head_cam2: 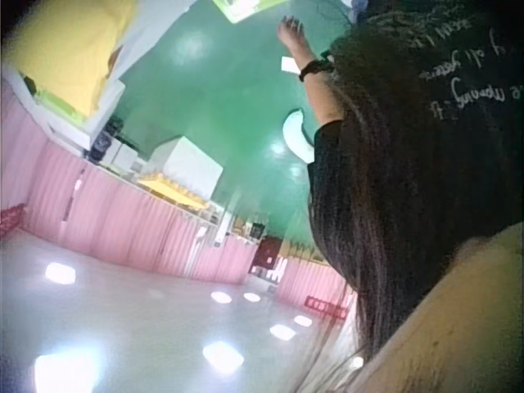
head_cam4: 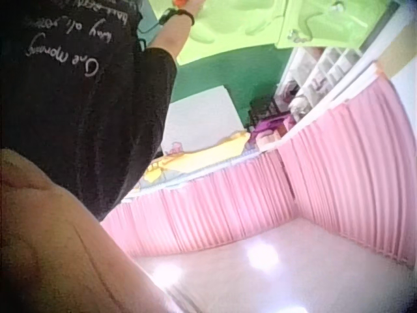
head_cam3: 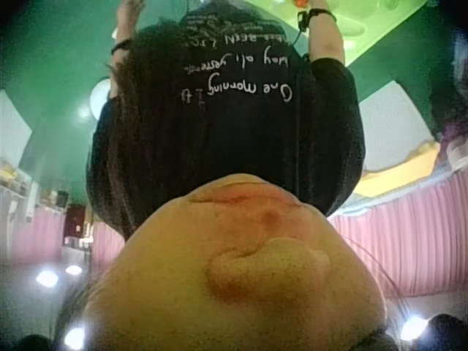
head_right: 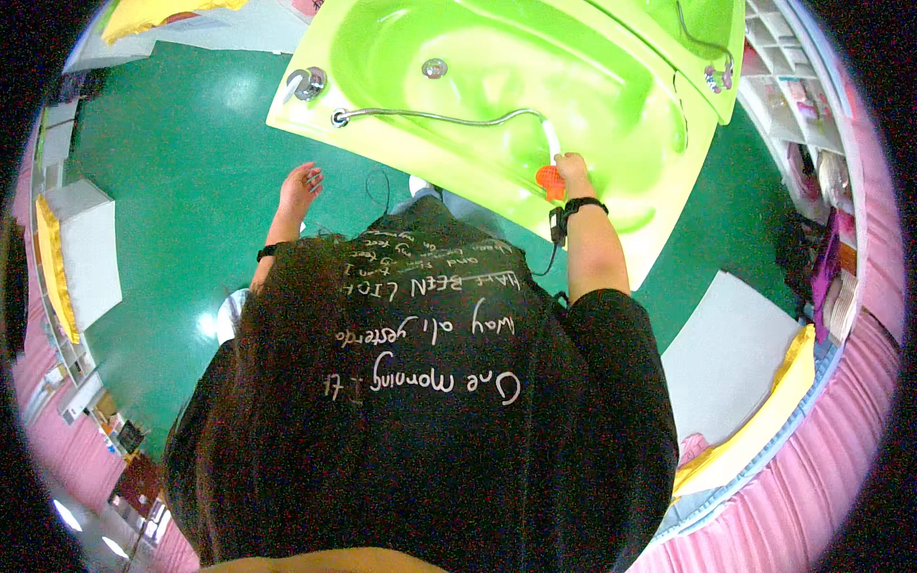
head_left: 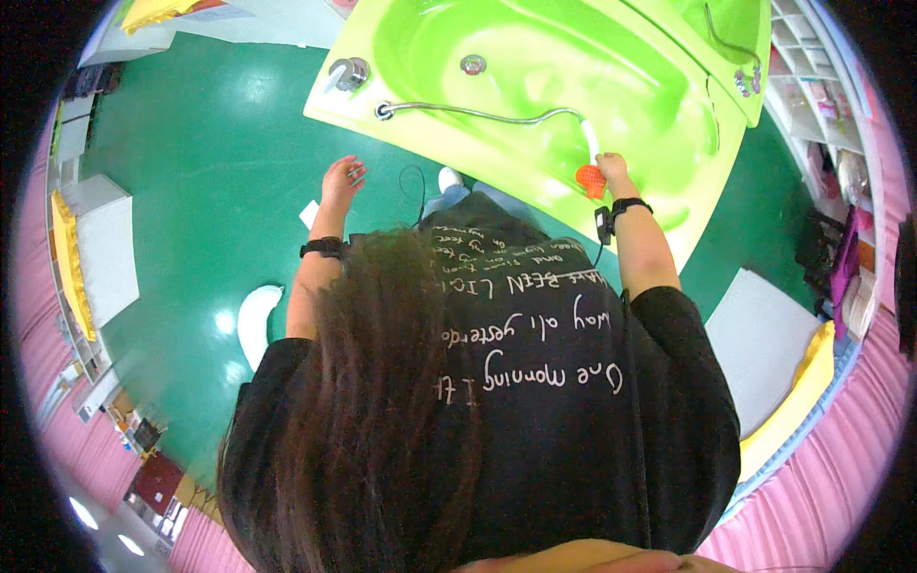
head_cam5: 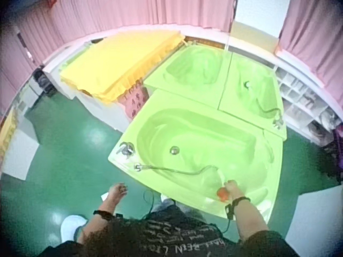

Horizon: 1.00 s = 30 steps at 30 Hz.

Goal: The person spreads yellow sheets over several small beds in a room, smoothing the fabric by hand. They then walk across the green floor, touching sink faucets and moving past small green chairs and a stroller.

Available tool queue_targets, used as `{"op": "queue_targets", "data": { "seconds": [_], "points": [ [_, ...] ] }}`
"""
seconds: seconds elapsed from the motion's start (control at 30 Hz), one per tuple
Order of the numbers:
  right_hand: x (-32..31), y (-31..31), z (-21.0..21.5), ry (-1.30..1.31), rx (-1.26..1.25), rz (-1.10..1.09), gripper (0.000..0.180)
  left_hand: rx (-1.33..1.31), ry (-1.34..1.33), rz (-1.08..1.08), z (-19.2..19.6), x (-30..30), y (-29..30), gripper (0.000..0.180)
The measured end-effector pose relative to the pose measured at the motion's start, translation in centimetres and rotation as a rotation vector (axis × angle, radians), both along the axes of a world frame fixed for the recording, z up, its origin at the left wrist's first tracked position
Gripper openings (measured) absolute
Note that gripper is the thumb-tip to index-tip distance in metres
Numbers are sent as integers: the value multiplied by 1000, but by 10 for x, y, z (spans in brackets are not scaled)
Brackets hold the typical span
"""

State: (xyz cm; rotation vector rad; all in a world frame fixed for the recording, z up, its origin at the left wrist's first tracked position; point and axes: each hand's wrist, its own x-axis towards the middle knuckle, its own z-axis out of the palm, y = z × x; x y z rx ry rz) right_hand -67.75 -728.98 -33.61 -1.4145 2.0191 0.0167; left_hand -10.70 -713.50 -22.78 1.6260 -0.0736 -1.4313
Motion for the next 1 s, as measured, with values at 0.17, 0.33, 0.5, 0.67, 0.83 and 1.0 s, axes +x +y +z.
{"op": "queue_targets", "data": {
  "seconds": [0.17, 0.33, 0.5, 0.67, 0.83, 1.0],
  "points": [
    [-4, -4, -3, -187, 102, -99, 48, 43, 38, -40, -2, -14, 4, 26],
    [23, 0, 23, -71, 132, -63, 53, 109, 92, 95, -14, -10, 22, 26],
    [47, 5, 47, 271, 95, 213, 56, 120, 56, 120, -10, -14, 24, 25],
    [49, -5, 42, 185, 256, 112, 45, 92, 1, 56, 6, -29, 20, 25],
    [33, 3, 36, 21, 68, 160, 39, 48, -39, 50, 13, -23, 23, 25],
    [25, 9, 55, -169, -57, 243, 36, 10, -31, 109, 6, -7, 19, 25]
  ]
}}
